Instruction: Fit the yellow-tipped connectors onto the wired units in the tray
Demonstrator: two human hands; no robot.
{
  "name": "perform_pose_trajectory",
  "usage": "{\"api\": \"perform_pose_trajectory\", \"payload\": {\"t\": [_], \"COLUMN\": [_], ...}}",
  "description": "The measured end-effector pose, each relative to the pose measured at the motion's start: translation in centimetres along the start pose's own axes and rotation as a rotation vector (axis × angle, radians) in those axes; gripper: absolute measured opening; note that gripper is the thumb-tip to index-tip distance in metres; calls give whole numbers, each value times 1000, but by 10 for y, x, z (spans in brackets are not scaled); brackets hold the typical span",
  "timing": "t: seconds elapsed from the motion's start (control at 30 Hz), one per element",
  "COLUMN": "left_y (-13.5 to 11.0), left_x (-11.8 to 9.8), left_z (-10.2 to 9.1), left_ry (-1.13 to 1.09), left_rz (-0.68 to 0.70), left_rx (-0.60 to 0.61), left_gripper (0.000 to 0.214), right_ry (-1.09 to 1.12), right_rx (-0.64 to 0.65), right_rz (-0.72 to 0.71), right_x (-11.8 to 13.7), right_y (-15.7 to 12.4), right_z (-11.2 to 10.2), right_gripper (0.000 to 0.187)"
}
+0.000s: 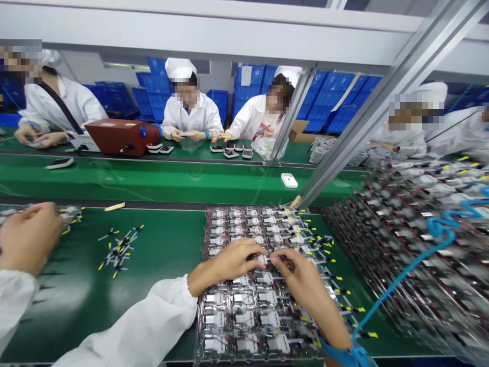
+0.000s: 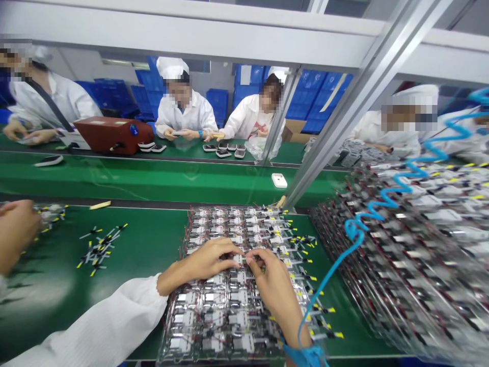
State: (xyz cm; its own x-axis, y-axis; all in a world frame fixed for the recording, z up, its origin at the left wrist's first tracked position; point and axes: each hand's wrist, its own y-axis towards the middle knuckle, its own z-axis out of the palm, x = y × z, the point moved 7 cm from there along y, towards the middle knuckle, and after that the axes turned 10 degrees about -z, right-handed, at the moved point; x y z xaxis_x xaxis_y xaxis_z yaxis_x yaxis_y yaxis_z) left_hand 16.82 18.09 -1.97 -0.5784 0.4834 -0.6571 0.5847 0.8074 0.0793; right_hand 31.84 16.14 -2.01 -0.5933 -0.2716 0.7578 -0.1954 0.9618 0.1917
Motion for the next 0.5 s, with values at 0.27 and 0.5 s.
{"api": "perform_pose_trajectory", "payload": {"t": [0.27, 0.5], "left_y": [0, 2], "left_x": [-1, -1], "left_z": [1, 4], "left_ry": [-2, 20], "left_rz": [20, 19], "left_rx": [-22, -6], "left_gripper": [25, 24], "right_ry": [19, 29], "right_rx": [29, 47], "right_rz": [-12, 9], "right_x": [0, -6], "right_y": [0, 1], "right_z": [3, 4], "right_gripper": [29, 31]}}
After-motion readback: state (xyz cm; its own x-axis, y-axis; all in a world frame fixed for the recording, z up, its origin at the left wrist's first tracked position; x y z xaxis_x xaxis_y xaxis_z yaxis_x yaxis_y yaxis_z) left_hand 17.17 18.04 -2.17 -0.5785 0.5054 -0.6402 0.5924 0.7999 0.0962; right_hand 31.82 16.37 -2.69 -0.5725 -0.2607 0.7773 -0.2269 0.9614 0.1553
